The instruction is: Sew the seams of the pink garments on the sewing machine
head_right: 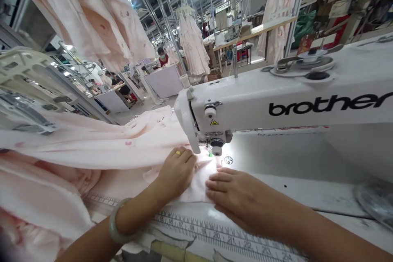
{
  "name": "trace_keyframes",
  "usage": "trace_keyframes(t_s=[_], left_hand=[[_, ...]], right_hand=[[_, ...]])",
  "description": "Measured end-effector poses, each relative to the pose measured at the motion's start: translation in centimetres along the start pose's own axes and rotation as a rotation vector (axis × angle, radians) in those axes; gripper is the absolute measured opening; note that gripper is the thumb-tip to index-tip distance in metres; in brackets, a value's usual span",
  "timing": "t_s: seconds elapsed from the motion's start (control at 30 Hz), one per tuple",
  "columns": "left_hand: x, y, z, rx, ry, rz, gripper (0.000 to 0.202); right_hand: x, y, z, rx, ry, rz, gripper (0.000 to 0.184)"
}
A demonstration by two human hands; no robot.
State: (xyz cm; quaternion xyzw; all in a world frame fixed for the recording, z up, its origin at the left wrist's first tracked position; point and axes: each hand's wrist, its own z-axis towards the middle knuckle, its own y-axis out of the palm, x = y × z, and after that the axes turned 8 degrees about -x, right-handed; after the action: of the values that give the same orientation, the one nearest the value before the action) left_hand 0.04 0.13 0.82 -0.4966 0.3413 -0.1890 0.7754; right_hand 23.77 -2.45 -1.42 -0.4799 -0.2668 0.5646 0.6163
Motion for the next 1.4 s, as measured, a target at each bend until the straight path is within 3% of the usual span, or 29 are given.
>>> trace_keyframes(t_s=[0.1, 0.23, 0.43, 0.73, 1.03, 1.23, 1.4], left_hand=[[0.6, -2.3, -0.5, 0.053, -0.107, 0.122, 0.016], [2.7, -4.2, -1.0, 0.050, -0.081, -0.108, 0.018], [4.5, -2.4, -1.0, -0.059, 0.065, -0.245, 0.009], [2.7, -0.8, -0.5, -0.237, 0.082, -0.365, 0.008], [1.0, 0.8, 0.3, -0.175, 0.074, -0.462, 0.011], [0.7, 0.7, 0.4, -0.205, 0.055, -0.511, 0.017], [0.9, 0.0, 0.0, -0.166, 0.004, -0.507, 0.017]], right_hand=[[-0.5, 0.2, -0.1, -0.078, 0.017, 0.011, 0.036], [-1.1, 0.0, 0.2, -0.147, 0.020, 0.071, 0.033], [-1.9, -0.4, 0.4, -0.163, 0.026, 0.184, 0.027], [-1.6, -1.4, 0.7, -0.250, 0.066, 0.291, 0.035], [-0.3, -1.3, 0.7, -0.248, 0.093, 0.173, 0.070], [0.1, -1.4, 0.6, -0.119, 0.067, 0.046, 0.068], [0.9, -1.5, 0.1, -0.062, 0.047, -0.009, 0.059]])
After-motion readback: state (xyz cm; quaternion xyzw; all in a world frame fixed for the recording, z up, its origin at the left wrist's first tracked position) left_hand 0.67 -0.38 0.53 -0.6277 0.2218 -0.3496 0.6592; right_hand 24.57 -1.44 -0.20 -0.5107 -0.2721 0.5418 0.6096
